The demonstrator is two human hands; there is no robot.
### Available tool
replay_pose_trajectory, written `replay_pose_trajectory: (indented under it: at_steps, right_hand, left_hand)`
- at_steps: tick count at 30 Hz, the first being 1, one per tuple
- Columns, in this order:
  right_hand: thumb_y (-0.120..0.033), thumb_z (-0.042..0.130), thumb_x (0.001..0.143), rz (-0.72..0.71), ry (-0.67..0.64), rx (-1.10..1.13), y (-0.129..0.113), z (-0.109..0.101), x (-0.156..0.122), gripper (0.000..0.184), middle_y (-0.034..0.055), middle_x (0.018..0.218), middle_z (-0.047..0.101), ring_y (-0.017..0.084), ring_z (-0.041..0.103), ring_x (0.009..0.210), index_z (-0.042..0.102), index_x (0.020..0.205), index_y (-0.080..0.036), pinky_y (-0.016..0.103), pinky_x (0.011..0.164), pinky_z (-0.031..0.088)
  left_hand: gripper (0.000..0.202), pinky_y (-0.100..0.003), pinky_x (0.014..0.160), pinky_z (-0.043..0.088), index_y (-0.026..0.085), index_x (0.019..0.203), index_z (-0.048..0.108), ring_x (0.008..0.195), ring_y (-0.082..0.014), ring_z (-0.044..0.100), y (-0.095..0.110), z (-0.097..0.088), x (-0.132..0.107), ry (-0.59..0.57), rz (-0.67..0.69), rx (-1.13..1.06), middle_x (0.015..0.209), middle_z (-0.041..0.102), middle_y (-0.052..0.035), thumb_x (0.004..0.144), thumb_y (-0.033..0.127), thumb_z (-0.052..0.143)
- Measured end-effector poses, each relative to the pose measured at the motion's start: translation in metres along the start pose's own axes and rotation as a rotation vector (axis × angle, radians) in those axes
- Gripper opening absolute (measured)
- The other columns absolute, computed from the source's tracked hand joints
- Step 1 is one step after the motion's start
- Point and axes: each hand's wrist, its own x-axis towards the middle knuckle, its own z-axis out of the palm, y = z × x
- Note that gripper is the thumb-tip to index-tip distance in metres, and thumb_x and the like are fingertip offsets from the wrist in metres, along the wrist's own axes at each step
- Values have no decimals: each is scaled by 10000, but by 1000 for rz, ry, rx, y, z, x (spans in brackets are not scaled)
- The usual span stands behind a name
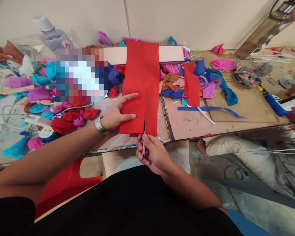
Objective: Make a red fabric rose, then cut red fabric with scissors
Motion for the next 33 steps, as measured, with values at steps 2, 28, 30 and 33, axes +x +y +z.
replay_pose_trajectory:
  at_steps: [2, 28, 30, 33]
  right_hand:
    - [-532, 902, 855, 1, 0, 2, -1, 1, 0, 434, -69, 675, 605, 64, 572, 464, 665, 950, -180, 108, 313, 321]
    - [-582, 903, 833, -59, 57, -38, -4, 5, 5, 517, -53, 727, 627, 68, 606, 507, 565, 811, -191, 118, 309, 309]
    - [-581, 901, 836, -56, 61, -36, -5, 6, 5, 514, -54, 726, 621, 69, 601, 505, 561, 816, -195, 122, 304, 296]
    - [-581, 894, 844, -58, 69, -36, -5, 7, 5, 505, -53, 731, 618, 69, 597, 508, 562, 828, -201, 126, 301, 290]
  left_hand:
    - [908, -581, 1301, 418, 242, 1552, 596, 1524, -391, 532, 0, 0, 0, 5, 2, 7, 1644, 566, -141, 760, 512, 948]
    - [924, -578, 1294, 437, 238, 1565, 583, 1506, -391, 557, 6, 5, -4, -25, 12, 21, 1638, 568, -156, 763, 533, 934]
    - [925, -585, 1283, 450, 235, 1562, 583, 1502, -393, 561, 6, 6, -4, -27, 8, 17, 1639, 566, -158, 761, 538, 933]
    - [927, -579, 1272, 465, 229, 1562, 581, 1493, -391, 568, 7, 6, -4, -27, 0, 12, 1637, 568, -161, 760, 534, 934]
